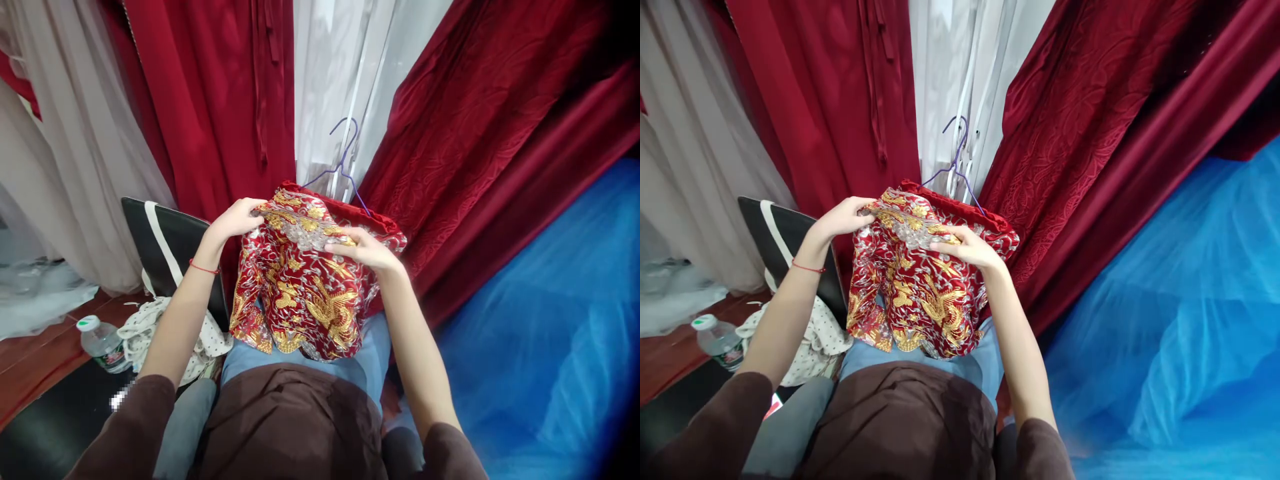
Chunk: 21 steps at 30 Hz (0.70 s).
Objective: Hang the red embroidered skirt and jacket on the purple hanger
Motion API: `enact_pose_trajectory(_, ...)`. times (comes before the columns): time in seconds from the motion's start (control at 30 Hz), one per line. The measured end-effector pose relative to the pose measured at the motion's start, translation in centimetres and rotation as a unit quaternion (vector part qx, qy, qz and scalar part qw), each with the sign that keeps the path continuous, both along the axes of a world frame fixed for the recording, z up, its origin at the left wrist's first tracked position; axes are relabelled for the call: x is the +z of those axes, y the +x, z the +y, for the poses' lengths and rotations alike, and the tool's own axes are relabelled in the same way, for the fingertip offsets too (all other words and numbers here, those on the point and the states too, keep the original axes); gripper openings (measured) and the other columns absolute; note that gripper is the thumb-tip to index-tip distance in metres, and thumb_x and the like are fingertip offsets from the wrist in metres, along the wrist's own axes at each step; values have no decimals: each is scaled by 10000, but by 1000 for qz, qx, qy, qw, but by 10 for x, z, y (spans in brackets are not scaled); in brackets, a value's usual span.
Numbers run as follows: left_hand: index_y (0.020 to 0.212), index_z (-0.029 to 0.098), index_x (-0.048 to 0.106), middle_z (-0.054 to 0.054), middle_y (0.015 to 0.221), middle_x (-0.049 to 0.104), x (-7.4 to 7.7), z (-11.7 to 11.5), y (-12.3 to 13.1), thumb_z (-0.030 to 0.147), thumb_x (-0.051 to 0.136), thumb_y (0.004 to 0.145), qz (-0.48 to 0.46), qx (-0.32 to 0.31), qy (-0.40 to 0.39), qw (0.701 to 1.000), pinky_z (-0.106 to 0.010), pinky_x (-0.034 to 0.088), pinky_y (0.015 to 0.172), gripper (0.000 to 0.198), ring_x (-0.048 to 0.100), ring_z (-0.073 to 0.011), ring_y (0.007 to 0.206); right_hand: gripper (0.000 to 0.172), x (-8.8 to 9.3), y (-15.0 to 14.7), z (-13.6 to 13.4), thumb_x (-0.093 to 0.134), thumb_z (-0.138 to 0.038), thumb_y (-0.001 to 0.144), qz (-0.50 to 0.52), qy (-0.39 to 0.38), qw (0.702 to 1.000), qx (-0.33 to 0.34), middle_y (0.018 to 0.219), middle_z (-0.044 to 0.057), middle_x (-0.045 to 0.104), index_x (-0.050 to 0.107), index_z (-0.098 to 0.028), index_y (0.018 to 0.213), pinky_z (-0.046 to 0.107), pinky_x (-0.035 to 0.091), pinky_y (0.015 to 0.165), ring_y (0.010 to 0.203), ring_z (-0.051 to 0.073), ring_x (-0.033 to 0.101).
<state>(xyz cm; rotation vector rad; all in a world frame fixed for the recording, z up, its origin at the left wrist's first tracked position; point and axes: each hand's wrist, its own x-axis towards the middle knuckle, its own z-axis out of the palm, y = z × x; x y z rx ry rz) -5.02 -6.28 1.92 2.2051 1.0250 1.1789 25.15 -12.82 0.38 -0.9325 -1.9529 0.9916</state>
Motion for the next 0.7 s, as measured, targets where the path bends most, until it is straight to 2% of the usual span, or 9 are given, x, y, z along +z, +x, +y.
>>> enact_pose_trajectory(0.13, 783, 139, 754, -47, 784, 755, 9, 14, -1, 225, 679, 631, -62, -43, -31, 997, -391, 568, 873, 190, 718, -291, 909, 367, 9, -16, 0, 840, -495, 652, 31, 12, 996, 84, 913, 17, 759, 777, -219, 885, 387, 577, 808, 815, 195, 694)
enact_pose_trajectory(0.23, 721, 139, 712, -46, 747, 738, 31, 15, -1, 237, 760, 626, -112, -91, -40, 989, -444, 572, 882, 145, 720, -314, 921, 458, 25, -18, 3, 863, -562, 578, 44, 49, 992, 112, 852, 9, 735, 770, -208, 854, 394, 577, 777, 789, 203, 684)
enact_pose_trajectory(0.33, 819, 124, 697, -60, 837, 752, 62, 12, 9, 261, 818, 669, -181, -152, -34, 971, -493, 535, 966, 237, 705, -326, 1017, 536, 45, -15, 10, 858, -618, 555, 61, 100, 991, 61, 880, 15, 721, 758, -206, 883, 433, 576, 805, 877, 244, 690)
enact_pose_trajectory(0.47, 991, 81, 665, -85, 1013, 751, 91, 4, 47, 218, 719, 834, -196, -229, -61, 951, -474, 472, 1046, 215, 663, -283, 1155, 494, 57, -23, 28, 827, -576, 667, 80, 184, 978, -62, 987, 26, 702, 735, -211, 988, 488, 546, 895, 1069, 285, 655)
enact_pose_trajectory(0.53, 1058, 77, 656, -93, 1057, 742, 96, 1, 68, 225, 648, 902, -171, -242, -73, 952, -462, 482, 1025, 215, 663, -271, 1161, 484, 53, -31, 37, 798, -566, 718, 93, 211, 969, -93, 1046, 24, 695, 717, -232, 1059, 497, 530, 930, 1120, 281, 633)
enact_pose_trajectory(0.6, 1096, 86, 659, -87, 1057, 740, 94, 0, 80, 248, 655, 906, -146, -224, -60, 962, -459, 503, 1005, 250, 671, -278, 1149, 495, 44, -37, 45, 793, -565, 724, 91, 216, 967, -96, 1084, 18, 695, 701, -257, 1100, 491, 528, 941, 1119, 269, 630)
enact_pose_trajectory(0.7, 1075, 105, 676, -72, 1061, 735, 81, 3, 78, 310, 700, 881, -157, -131, -6, 979, -460, 527, 1005, 283, 660, -301, 1176, 448, 30, -43, 53, 787, -549, 729, 75, 219, 968, -100, 1066, 15, 701, 700, -260, 1059, 472, 531, 935, 1071, 249, 638)
